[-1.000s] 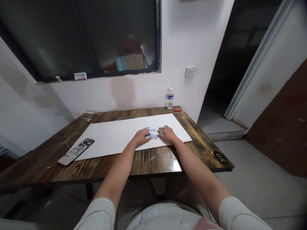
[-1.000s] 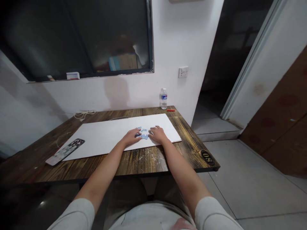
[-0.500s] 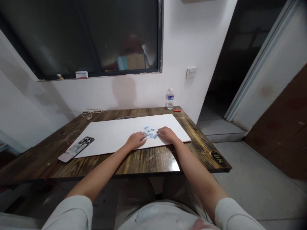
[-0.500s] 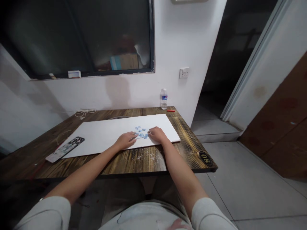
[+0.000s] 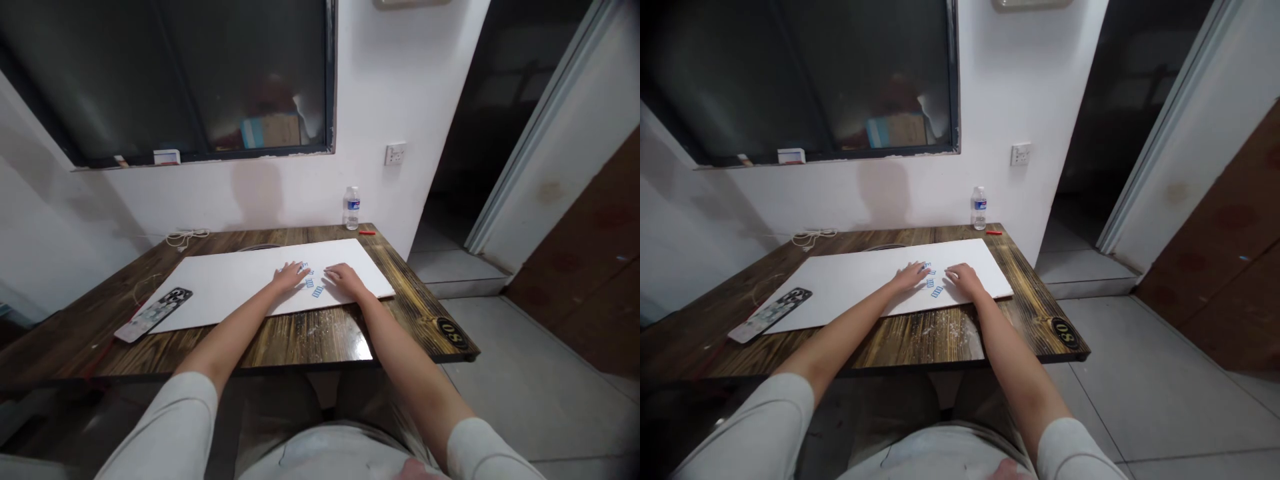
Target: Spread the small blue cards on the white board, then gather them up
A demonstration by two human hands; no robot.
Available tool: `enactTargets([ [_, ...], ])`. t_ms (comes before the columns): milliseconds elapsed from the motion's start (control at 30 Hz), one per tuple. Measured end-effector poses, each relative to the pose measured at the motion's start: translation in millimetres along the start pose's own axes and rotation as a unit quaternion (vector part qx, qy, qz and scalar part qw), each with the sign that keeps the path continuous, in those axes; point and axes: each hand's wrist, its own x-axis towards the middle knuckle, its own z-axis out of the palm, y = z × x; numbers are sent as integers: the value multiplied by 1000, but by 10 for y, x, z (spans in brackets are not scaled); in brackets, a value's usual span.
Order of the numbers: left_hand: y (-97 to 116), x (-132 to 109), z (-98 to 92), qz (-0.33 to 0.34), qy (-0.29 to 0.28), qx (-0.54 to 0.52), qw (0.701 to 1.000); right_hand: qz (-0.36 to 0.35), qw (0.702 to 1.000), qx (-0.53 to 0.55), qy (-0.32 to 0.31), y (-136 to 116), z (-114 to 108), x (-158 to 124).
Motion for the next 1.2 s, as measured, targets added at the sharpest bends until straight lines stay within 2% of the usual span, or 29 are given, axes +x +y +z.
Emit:
enactTargets([
  [67,182,61,55,16,-2,5,1000,43,998,2,50,32,-16,6],
  [133,364,53,126,66,-1,5,998,79,992,10,95,53,-41,5],
  [267,587,-156,237,186,13,30,982,121,978,35,165,66,-94,-9],
  [367,548,-409,251,250,37,44,966,135,970,49,195,68,-115,-14],
  [467,340,-663,223,280,23,57,958,141,967,55,203,64,-123,-12],
  [633,-140,-935,130,220,-3,86,972,149,973,38,175,37,-127,-7],
  [733,-322,-923,64,133,0,99,986,150,982,10,112,18,-118,-9],
  [800,-363,-834,34,87,-10,91,992,139,989,-14,52,10,-101,-13],
  [867,-345,-696,23,65,-20,74,995,113,993,-33,3,7,-78,-18],
  [967,-237,-451,31,40,-23,40,998,67,997,-35,-33,8,-47,-24],
  [1100,17,-166,62,28,3,-2,1000,38,998,9,-47,9,-31,-25],
  [1200,252,-43,117,45,30,-23,998,51,998,28,-35,7,-46,-25],
])
